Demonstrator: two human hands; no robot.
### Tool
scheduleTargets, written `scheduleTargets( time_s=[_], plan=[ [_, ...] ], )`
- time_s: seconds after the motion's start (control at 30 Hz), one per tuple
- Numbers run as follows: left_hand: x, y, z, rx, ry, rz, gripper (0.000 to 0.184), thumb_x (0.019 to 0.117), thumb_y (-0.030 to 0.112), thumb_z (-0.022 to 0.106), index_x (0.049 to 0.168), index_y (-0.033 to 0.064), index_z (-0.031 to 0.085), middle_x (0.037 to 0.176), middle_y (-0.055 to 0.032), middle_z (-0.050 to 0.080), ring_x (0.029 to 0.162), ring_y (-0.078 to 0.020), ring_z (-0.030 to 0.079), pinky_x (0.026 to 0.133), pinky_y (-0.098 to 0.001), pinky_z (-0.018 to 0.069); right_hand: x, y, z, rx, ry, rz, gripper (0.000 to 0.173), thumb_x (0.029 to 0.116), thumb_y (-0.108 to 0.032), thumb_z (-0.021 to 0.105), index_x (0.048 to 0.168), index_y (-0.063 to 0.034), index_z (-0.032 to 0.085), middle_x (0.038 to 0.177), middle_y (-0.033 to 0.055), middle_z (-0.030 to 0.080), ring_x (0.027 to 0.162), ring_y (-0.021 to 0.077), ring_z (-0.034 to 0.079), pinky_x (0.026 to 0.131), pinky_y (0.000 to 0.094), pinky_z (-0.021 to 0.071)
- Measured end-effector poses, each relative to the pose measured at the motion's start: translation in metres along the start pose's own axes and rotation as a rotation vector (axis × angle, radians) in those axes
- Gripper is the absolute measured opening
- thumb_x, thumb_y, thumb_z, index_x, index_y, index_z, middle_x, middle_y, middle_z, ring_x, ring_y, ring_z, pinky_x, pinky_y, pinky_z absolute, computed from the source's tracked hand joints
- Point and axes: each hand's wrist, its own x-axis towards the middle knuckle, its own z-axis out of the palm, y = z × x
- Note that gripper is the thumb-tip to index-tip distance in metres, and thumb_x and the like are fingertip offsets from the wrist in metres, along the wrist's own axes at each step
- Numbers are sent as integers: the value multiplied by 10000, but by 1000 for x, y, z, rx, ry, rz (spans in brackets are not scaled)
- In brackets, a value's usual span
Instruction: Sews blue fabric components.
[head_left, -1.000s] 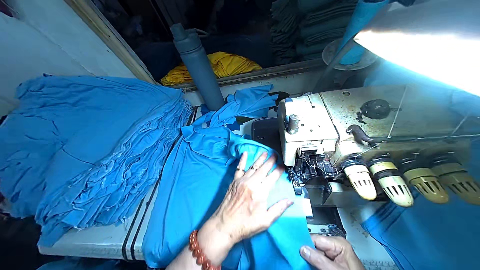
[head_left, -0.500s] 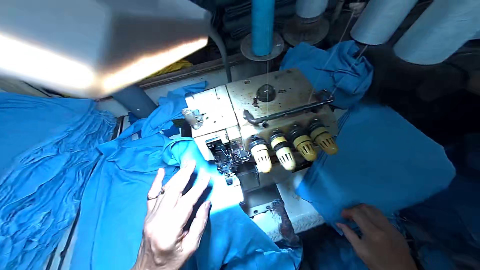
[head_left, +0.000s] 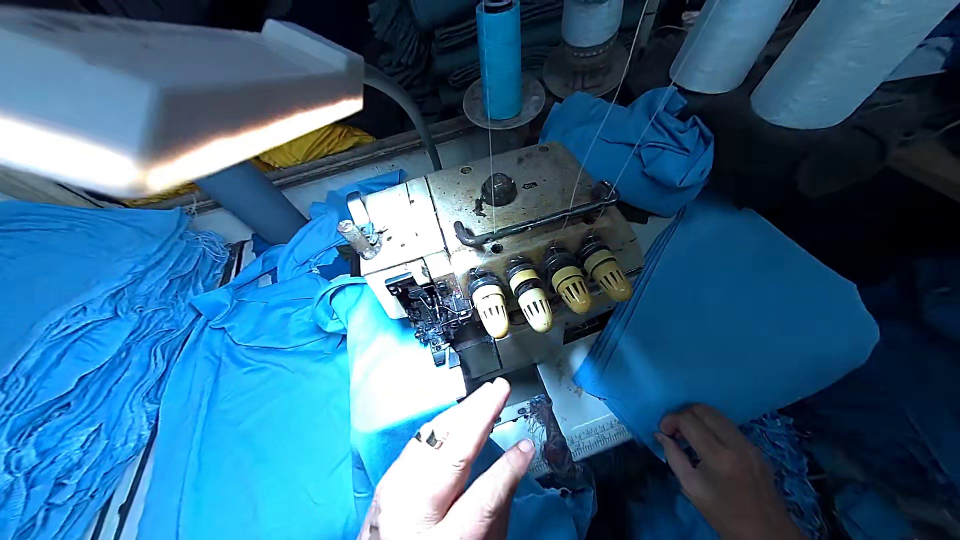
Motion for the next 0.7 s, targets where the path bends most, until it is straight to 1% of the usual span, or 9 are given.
scheduleTargets(
  time_s=[0.1, 0.2, 0.3, 0.33, 0.37, 0.43, 0.5, 0.57, 0.7],
  plan=[
    [4, 7, 11, -58, -33, 3, 172, 1010, 104, 609, 1162, 86, 685, 1368, -242, 625, 1351, -248, 570, 1123, -350, 465, 2, -1, 4, -39, 14, -35, 133, 834, -140, 592, 754, -63, 663, 740, 108, 630, 689, 283, 658, 577, 369, 548],
    [9, 16, 25, -102, -123, 27, 168, 1023, 106, 586, 1134, 74, 708, 1333, -243, 652, 1273, -280, 629, 1044, -373, 511, 8, 1, 1, -66, -20, -82, 137, 821, -128, 569, 726, -58, 640, 724, 115, 615, 708, 306, 653, 598, 383, 546],
    [11, 25, 43, -127, -253, 69, 196, 1032, 100, 554, 1092, 63, 737, 1277, -206, 697, 1200, -313, 678, 1006, -418, 542, 24, -11, -30, 90, -204, 9, 75, 831, 10, 616, 783, 55, 653, 853, 249, 674, 859, 450, 686, 780, 522, 551],
    [11, 27, 50, -134, -305, 89, 210, 1032, 95, 541, 1079, 61, 742, 1262, -194, 706, 1181, -318, 687, 1003, -431, 544, 27, -9, -34, 159, -204, 32, 49, 815, 26, 617, 800, 52, 655, 923, 245, 697, 913, 441, 689, 818, 517, 554],
    [12, 29, 58, -139, -356, 113, 219, 1031, 85, 528, 1066, 57, 742, 1261, -185, 708, 1178, -323, 688, 1002, -441, 544, 27, -3, -36, 254, -197, 70, 57, 805, 18, 611, 804, 44, 662, 990, 229, 720, 967, 408, 698, 837, 500, 565],
    [15, 34, 77, -141, -422, 176, 240, 1030, 68, 507, 1058, 55, 745, 1280, -170, 701, 1201, -326, 674, 1007, -451, 540, 27, 13, -35, 430, -208, 188, 87, 785, -119, 573, 760, -59, 630, 1071, 102, 745, 1028, 192, 704, 828, 348, 576],
    [22, 37, 99, -124, -410, 247, 246, 1026, 53, 499, 1061, 62, 742, 1312, -158, 687, 1256, -322, 644, 1053, -459, 512, 35, 20, -44, 657, -306, 359, 82, 796, -164, 603, 757, -101, 638, 1118, 32, 744, 1040, 66, 686, 837, 253, 568],
    [32, 39, 122, -67, -369, 295, 257, 1019, 50, 500, 1109, 73, 740, 1357, -140, 667, 1314, -316, 604, 1106, -482, 467, 42, 22, -52, 806, -365, 486, 45, 785, -131, 628, 749, -116, 650, 1120, 12, 747, 1001, 40, 688, 808, 220, 565],
    [39, 29, 157, 69, -371, 288, 271, 992, 125, 579, 1225, 73, 706, 1381, -141, 648, 1339, -330, 582, 1131, -602, 406, 45, 27, -54, 921, -389, 552, 55, 777, -107, 640, 742, -137, 670, 1109, 13, 766, 1011, 60, 704, 817, 228, 572]
  ],
)
